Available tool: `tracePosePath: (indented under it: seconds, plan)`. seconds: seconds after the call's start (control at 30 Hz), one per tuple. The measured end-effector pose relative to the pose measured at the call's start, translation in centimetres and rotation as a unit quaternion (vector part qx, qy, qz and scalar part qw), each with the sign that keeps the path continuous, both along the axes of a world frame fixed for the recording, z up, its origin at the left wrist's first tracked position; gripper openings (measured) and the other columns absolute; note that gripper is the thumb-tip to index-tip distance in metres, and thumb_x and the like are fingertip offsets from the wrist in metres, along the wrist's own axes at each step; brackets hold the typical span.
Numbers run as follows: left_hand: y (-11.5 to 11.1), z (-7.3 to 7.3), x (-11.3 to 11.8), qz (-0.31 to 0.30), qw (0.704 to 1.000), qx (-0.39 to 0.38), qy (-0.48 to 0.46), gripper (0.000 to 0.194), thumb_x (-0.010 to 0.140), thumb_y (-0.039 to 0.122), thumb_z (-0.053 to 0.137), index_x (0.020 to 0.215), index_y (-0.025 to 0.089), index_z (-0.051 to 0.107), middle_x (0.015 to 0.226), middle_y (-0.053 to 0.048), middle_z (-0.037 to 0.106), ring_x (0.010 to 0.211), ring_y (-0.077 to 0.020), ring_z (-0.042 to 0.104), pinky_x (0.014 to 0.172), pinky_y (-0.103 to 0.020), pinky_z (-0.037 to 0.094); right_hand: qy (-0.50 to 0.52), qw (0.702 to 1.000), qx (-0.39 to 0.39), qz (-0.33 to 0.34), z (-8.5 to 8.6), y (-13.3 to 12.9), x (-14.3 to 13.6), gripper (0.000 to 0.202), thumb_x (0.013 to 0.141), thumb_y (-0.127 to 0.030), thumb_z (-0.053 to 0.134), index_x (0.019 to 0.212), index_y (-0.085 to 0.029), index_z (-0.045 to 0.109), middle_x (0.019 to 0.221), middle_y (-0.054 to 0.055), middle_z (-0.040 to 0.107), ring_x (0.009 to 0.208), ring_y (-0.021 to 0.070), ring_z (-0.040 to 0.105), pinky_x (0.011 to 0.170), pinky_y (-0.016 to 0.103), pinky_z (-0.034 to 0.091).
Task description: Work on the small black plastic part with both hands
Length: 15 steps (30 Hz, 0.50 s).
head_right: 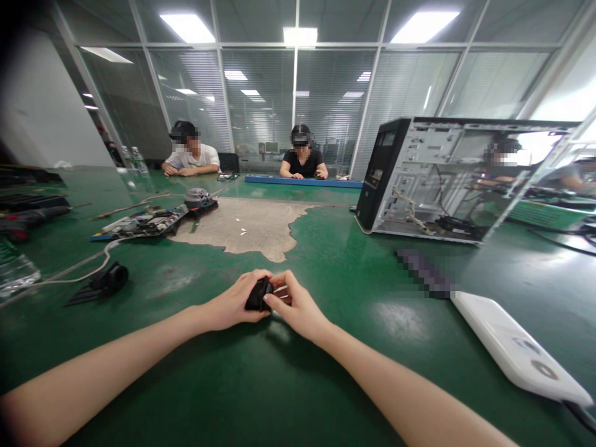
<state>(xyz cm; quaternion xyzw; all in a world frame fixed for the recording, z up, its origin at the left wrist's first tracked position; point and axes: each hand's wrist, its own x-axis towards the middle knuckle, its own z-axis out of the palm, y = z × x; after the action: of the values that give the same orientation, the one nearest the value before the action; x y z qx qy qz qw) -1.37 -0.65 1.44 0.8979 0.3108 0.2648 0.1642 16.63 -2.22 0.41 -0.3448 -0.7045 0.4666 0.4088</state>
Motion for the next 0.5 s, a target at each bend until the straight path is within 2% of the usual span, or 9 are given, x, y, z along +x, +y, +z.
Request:
tracePosePath:
  seconds: [0.5]
  plan:
    - [-0.18, 0.36, -0.12, 0.004, 0.999, 0.025, 0.031, 0.059, 0.071, 0.028, 0.063, 0.118, 0.022, 0.027, 0.112, -0.007, 0.047, 0.101, -0.0223, 0.046, 0.091, -0.04, 0.034, -0.007, 1.0, 0.004, -0.001, -0.02, 0.02, -0.01, 0.019, 0.08, -0.029, 0.052, 0.094, -0.022, 0.041, 0.087, 0.0, 0.051, 0.08, 0.0126, 0.054, 0.069, 0.028, 0.047]
